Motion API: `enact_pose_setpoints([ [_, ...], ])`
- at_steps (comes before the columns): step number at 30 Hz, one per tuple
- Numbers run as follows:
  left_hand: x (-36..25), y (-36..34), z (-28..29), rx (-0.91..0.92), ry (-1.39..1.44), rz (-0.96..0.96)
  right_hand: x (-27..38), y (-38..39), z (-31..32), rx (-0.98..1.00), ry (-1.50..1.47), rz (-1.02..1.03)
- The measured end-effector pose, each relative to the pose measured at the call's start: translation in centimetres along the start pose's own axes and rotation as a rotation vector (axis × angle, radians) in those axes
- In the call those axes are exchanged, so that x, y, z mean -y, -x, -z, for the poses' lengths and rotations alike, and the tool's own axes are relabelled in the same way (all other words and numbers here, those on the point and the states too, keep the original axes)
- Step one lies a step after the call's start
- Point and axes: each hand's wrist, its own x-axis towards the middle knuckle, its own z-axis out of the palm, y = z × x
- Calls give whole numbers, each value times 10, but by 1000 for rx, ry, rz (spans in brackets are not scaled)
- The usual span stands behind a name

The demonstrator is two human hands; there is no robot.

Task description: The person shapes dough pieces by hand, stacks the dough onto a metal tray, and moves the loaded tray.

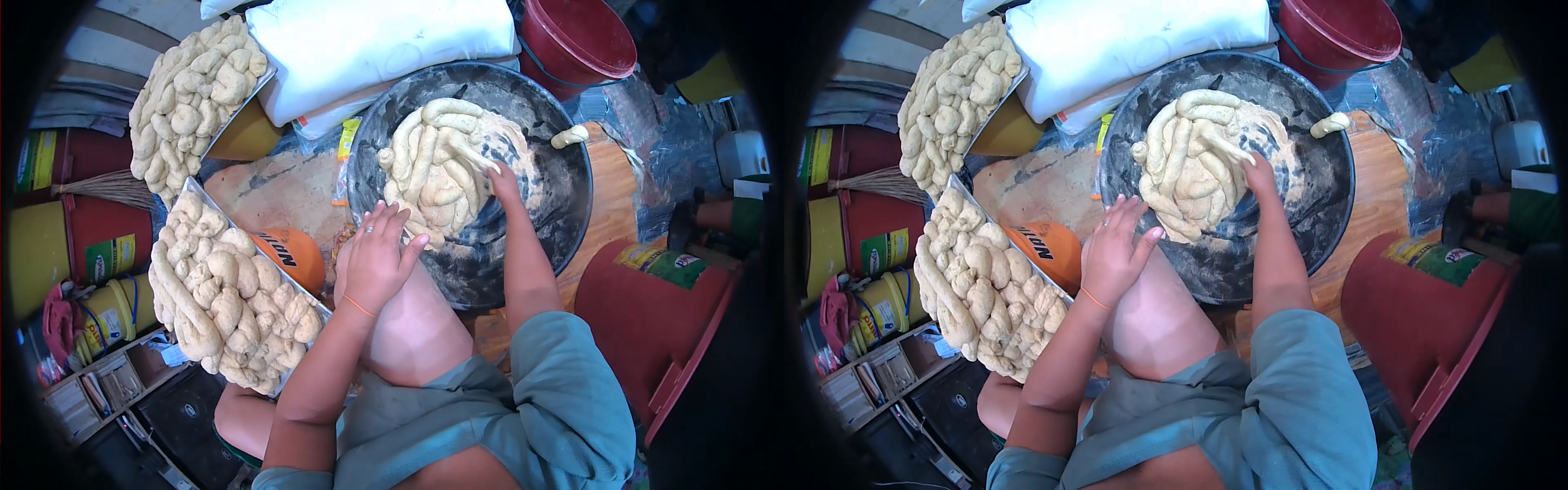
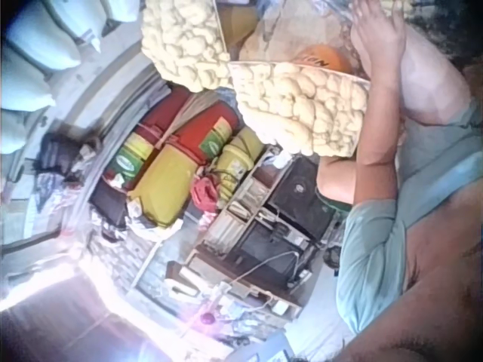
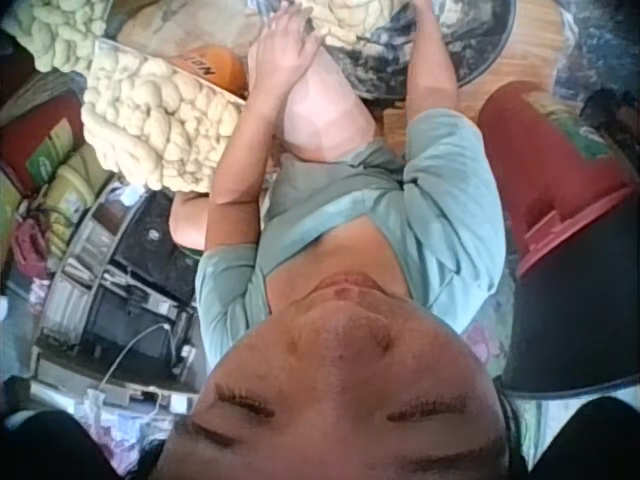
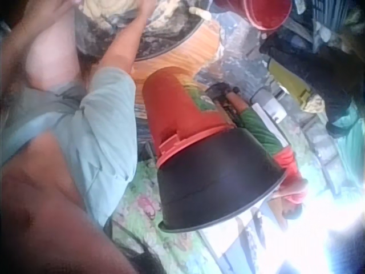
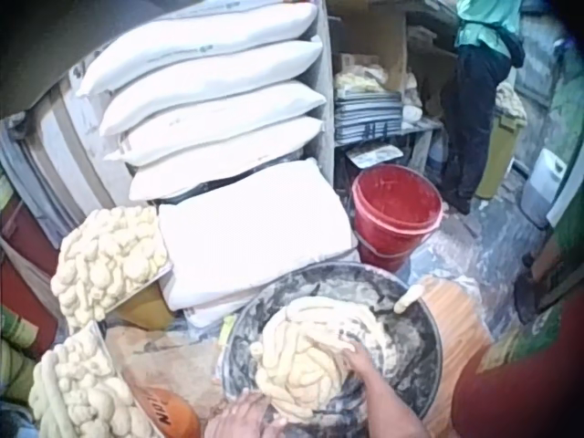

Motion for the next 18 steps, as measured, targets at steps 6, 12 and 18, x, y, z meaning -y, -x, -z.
enact_pose_setpoints([
  [6,4,5,6,-24,-67,40,-18,38,-2,-225,640,-215],
  [12,5,4,0,-39,-67,9,10,56,-42,136,1014,280],
  [18,5,5,6,-40,-73,27,25,5,2,109,1127,58],
])
